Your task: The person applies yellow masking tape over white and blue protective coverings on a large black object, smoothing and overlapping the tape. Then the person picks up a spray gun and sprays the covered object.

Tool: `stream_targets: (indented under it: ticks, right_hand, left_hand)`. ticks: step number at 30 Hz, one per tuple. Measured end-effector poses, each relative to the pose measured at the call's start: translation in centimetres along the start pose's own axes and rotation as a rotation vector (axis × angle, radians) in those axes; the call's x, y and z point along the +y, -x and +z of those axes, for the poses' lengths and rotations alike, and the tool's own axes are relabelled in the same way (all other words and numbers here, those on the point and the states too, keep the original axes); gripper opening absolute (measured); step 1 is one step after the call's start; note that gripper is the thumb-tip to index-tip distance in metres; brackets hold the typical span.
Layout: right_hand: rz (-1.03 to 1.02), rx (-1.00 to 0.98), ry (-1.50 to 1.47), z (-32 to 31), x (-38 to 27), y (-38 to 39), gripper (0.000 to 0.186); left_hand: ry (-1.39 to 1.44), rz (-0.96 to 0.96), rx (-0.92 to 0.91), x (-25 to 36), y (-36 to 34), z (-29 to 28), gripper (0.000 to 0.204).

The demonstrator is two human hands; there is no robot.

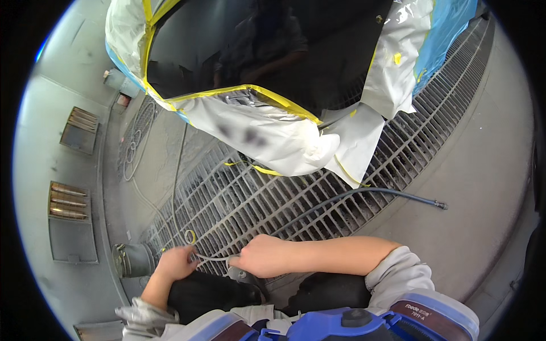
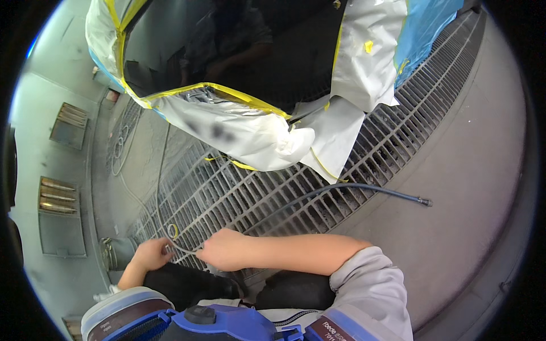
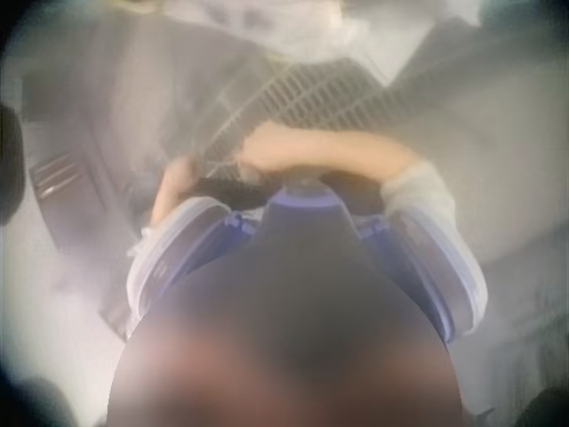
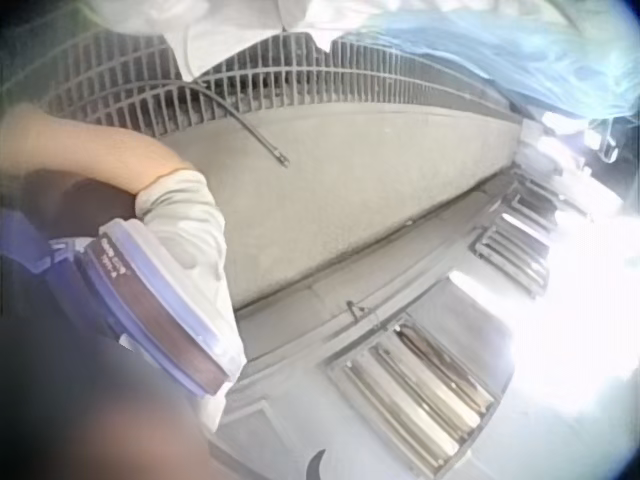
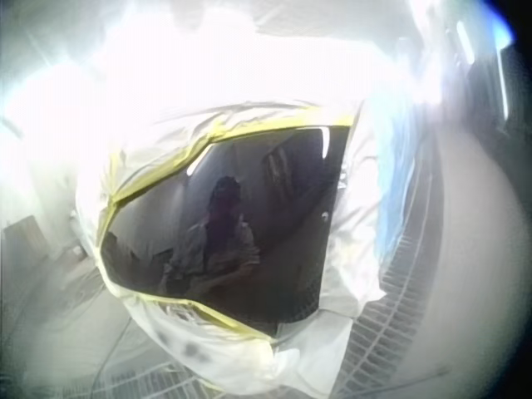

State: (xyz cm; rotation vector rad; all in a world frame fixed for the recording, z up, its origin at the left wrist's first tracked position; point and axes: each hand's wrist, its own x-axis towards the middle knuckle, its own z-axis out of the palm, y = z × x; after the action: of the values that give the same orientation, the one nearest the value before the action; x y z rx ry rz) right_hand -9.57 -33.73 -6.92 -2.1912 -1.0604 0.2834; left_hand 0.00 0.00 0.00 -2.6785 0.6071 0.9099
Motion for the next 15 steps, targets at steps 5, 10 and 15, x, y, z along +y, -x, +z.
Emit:
stream_targets:
  ticks: [5, 10, 15]
  right_hand:
    - [0.007, 0.027, 0.008, 1.4, 0.1, -0.8, 0.023]
    - [0.062, 0.195, 0.054, 2.0, 1.3, 2.1, 0.026]
    - [0.162, -0.113, 0.007, 2.1, 1.8, 3.1, 0.030]
  left_hand:
    - [0.062, -0.141, 0.037, 0.3, 0.0, -4.7, 0.030]
    - [0.194, 0.307, 0.192, 2.6, 4.0, -9.1, 0.024]
    - [0.248, 0.439, 0.159, 0.5, 3.6, -9.0, 0.027]
